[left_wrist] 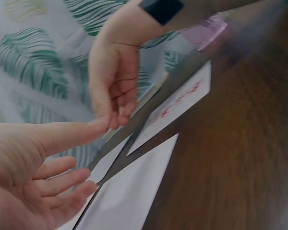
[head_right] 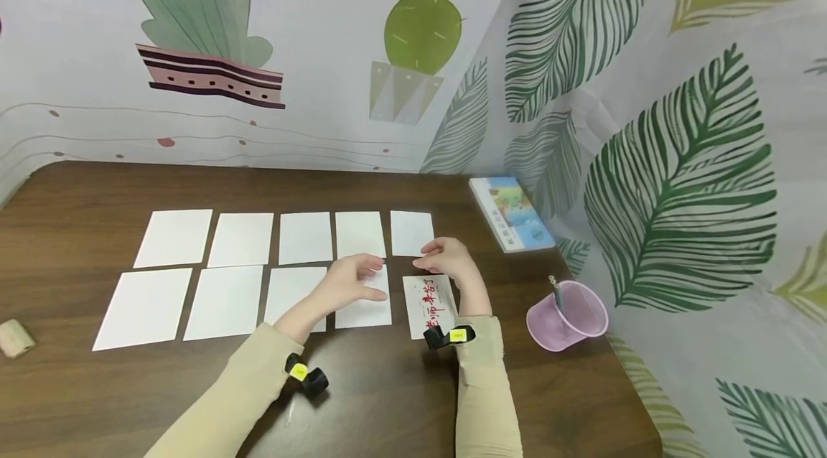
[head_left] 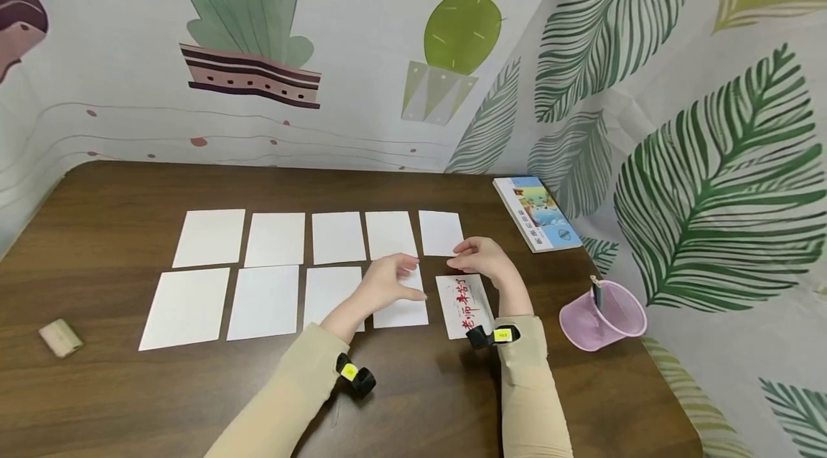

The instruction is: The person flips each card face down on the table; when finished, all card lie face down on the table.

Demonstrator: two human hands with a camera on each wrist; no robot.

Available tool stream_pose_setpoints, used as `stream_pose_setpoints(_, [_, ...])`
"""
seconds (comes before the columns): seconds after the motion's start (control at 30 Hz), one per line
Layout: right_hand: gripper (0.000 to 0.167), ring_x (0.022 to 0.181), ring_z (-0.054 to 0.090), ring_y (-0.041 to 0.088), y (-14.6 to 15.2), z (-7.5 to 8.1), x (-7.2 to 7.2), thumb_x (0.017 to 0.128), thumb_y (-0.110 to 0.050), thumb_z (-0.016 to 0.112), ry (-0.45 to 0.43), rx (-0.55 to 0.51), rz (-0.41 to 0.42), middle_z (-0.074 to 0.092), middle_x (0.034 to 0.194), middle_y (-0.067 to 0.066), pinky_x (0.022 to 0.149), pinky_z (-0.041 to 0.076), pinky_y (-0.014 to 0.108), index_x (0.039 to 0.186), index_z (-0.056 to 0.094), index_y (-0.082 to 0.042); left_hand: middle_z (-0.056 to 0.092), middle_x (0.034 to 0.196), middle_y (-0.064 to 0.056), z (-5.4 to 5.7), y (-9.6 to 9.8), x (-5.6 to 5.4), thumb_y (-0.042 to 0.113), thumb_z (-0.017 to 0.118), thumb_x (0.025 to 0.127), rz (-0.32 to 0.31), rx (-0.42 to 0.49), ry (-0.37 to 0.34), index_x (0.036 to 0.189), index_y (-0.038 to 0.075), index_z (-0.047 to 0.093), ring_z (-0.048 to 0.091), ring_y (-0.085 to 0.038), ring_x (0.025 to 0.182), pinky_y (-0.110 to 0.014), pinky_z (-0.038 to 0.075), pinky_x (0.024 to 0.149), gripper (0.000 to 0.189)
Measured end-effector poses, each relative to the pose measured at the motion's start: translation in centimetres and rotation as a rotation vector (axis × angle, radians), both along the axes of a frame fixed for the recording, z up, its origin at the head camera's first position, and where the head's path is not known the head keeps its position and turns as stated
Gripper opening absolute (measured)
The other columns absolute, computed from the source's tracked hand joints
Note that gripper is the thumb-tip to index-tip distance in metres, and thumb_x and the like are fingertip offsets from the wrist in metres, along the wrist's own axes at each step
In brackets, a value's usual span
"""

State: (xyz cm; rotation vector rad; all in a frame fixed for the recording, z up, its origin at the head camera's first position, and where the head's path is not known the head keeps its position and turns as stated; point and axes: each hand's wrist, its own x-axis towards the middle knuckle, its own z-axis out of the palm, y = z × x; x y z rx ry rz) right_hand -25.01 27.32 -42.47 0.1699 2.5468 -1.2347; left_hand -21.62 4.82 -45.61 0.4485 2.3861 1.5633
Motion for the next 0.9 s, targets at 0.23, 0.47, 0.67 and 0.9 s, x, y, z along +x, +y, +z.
stream_pose_setpoints(0.23, [0.043,0.086,0.064,0.021,2.0,-0.2,-0.2,0.083,-0.015,0.076,-0.002,0.033,0.007,0.067,0.103,0.017,0.086,0.056,0.037,0.117,0.061,0.006,0.056,0.139,-0.018,0.1,3.4,-0.3,0.024,0.09,0.068,-0.153,-0.168,0.149,0.136,-0.003,0.052,0.052,-0.032,0.129,-0.043,0.042,0.109,0.083])
stream_pose_setpoints(0.47, [0.045,0.086,0.064,0.019,3.7,-0.3,-0.1,0.084,-0.015,0.075,-0.029,0.07,0.027,0.066,0.106,0.018,0.089,0.055,0.038,0.12,0.059,0.007,0.051,0.145,-0.017,-0.1,5.3,-0.2,0.031,0.093,0.064,-0.218,-0.304,0.209,0.141,-0.002,0.047,0.045,-0.033,0.136,-0.041,0.036,0.114,0.095])
stream_pose_setpoints(0.67, [0.042,0.086,0.062,0.018,4.7,-0.3,0.3,0.083,-0.01,0.074,-0.044,0.107,0.108,0.066,0.107,0.02,0.083,0.056,0.033,0.118,0.06,0.009,0.054,0.142,-0.014,-0.5,5.9,0.1,0.033,0.094,0.061,-0.251,-0.383,0.266,0.14,-0.001,0.048,0.046,-0.033,0.133,-0.039,0.039,0.111,0.097])
stream_pose_setpoints(0.9, [0.037,0.08,0.057,0.016,5.1,-0.4,0.5,0.081,-0.006,0.075,-0.08,0.143,0.164,0.063,0.091,0.009,0.078,0.054,0.03,0.113,0.064,0.008,0.055,0.141,-0.011,-0.6,6.3,0.1,0.032,0.095,0.059,-0.238,-0.45,0.303,0.14,0.0,0.048,0.048,-0.03,0.127,-0.036,0.042,0.106,0.099])
